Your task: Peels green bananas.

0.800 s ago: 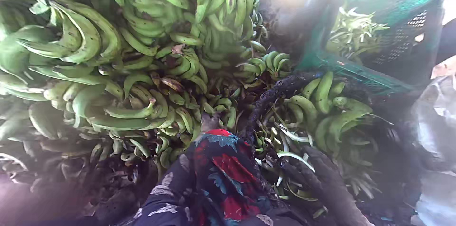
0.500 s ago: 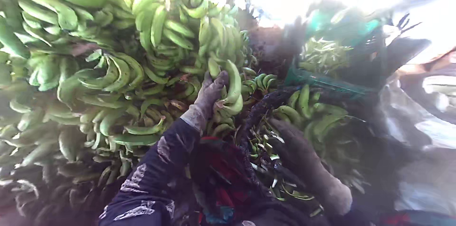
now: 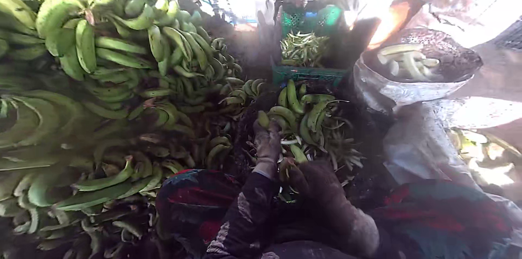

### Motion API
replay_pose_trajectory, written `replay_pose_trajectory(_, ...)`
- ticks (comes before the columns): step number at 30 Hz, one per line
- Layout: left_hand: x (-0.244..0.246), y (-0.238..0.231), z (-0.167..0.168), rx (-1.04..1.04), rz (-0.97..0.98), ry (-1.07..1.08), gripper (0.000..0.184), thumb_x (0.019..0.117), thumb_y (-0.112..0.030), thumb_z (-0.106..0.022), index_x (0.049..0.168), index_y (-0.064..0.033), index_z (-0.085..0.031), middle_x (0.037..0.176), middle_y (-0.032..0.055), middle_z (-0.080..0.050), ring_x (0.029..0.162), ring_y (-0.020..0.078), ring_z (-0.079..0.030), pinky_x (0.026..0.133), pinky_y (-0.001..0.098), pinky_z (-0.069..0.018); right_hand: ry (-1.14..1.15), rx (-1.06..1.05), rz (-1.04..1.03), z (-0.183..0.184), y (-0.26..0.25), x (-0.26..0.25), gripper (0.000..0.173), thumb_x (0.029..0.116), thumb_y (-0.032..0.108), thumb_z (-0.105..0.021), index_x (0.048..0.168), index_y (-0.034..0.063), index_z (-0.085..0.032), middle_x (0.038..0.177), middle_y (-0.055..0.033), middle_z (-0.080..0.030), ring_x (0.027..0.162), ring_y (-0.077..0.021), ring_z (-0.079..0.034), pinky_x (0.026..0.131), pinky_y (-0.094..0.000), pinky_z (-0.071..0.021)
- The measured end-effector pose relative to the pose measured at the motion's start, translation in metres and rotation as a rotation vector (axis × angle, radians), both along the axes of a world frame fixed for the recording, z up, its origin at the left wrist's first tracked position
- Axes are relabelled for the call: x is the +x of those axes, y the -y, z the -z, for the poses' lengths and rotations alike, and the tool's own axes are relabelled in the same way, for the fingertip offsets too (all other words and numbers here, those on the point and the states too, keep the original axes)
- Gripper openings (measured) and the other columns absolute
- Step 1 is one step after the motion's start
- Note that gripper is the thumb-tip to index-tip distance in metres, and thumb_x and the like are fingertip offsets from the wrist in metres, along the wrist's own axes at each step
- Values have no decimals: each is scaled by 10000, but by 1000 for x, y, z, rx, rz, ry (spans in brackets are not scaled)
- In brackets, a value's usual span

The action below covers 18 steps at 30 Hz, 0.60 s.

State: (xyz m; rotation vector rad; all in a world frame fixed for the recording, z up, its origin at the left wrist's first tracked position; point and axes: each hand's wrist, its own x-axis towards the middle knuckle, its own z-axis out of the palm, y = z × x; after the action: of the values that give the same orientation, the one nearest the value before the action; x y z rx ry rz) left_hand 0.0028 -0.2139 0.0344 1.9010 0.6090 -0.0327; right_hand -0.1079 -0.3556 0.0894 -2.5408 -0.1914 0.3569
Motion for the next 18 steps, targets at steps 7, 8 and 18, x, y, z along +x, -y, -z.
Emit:
replay_pose_trajectory(7, 38, -35, -30, -48, 71, 265, 771, 1024, -502, -497, 1615, -190, -113, 1484, 181, -481, 1288, 280, -553, 1052, 530, -463, 81, 276, 227, -16, 32, -35, 470, 1029, 426, -459, 924, 42, -709, 785, -106, -668, 763, -248, -668, 705, -487, -542)
replay_pose_trajectory(8, 36, -31, -35, -134, 153, 261, 806, 1008, -500, -533, 1618, -208, -96, 1485, 168, -476, 1269, 260, -566, 1031, 515, -489, 177, 271, 236, -19, 28, -29, 466, 1027, 418, -458, 936, 42, -718, 798, -106, -683, 780, -245, -680, 716, -481, -548)
replay_pose_trajectory(18, -39, -13, -12, -272, 36, -87, 393, 1040, -199, -568, 1383, -14, -519, 1123, 148, -663, 978, 188, -659, 881, 370, -550, 210, -13, -42, -3, -1, -4, 325, 1012, 275, -559, 1011, 6, -741, 957, -195, -739, 947, -400, -717, 864, -602, -531)
